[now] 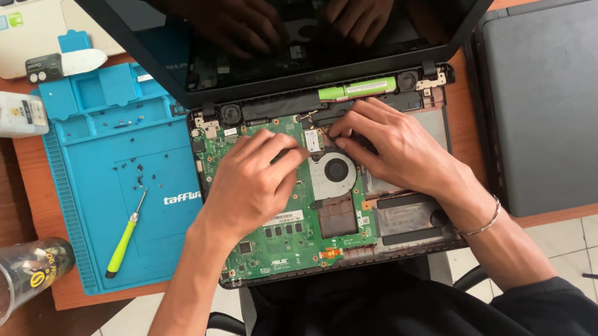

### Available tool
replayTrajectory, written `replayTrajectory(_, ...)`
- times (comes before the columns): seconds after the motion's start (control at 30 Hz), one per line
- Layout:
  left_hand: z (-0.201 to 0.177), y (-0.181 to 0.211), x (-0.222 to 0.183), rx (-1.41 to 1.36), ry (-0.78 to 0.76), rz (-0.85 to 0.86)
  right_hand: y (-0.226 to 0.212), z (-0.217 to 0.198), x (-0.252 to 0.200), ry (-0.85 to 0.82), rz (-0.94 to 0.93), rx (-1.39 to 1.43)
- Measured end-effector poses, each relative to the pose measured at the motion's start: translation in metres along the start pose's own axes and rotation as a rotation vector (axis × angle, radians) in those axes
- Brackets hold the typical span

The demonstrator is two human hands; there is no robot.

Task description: The person works on an open laptop, using a small screwdriver to handle components and adjusting internal cables by hand.

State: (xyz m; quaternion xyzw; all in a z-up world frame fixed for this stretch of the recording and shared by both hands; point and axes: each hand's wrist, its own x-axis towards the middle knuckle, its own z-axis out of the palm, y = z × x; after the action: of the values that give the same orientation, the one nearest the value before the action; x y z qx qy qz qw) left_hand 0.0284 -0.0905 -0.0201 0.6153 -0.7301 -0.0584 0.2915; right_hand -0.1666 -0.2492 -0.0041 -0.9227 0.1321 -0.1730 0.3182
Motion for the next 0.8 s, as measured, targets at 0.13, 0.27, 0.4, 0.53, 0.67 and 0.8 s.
replayTrajectory(0.13, 0.0018, -0.0002, -0.0012, 0.045, -0.012, 0.021, 0.0002, 0.0009, 0.0007, -0.007, -0.031, -0.012)
replayTrajectory(0.27, 0.0038, 0.0019, -0.0029, 0.187, -0.064, 0.075, 0.0009, 0.0020, 0.0003, -0.015, -0.036, -0.021)
replayTrajectory(0.4, 0.0055, 0.0064, -0.0059, 0.348, -0.122, 0.101, 0.0018, 0.0034, -0.0005, -0.019, -0.037, -0.006)
replayTrajectory(0.53, 0.0042, 0.0021, -0.0028, 0.231, -0.147, 0.074, 0.0037, 0.0038, -0.0012, -0.019, -0.044, -0.008)
replayTrajectory(0.67, 0.0030, -0.0006, -0.0004, 0.185, -0.176, 0.066, 0.0031, 0.0056, -0.0011, -0.021, -0.029, 0.001)
replayTrajectory(0.8, 0.0057, -0.0017, 0.0003, 0.182, -0.168, 0.063, 0.0032, 0.0050, -0.0013, -0.026, -0.019, -0.001)
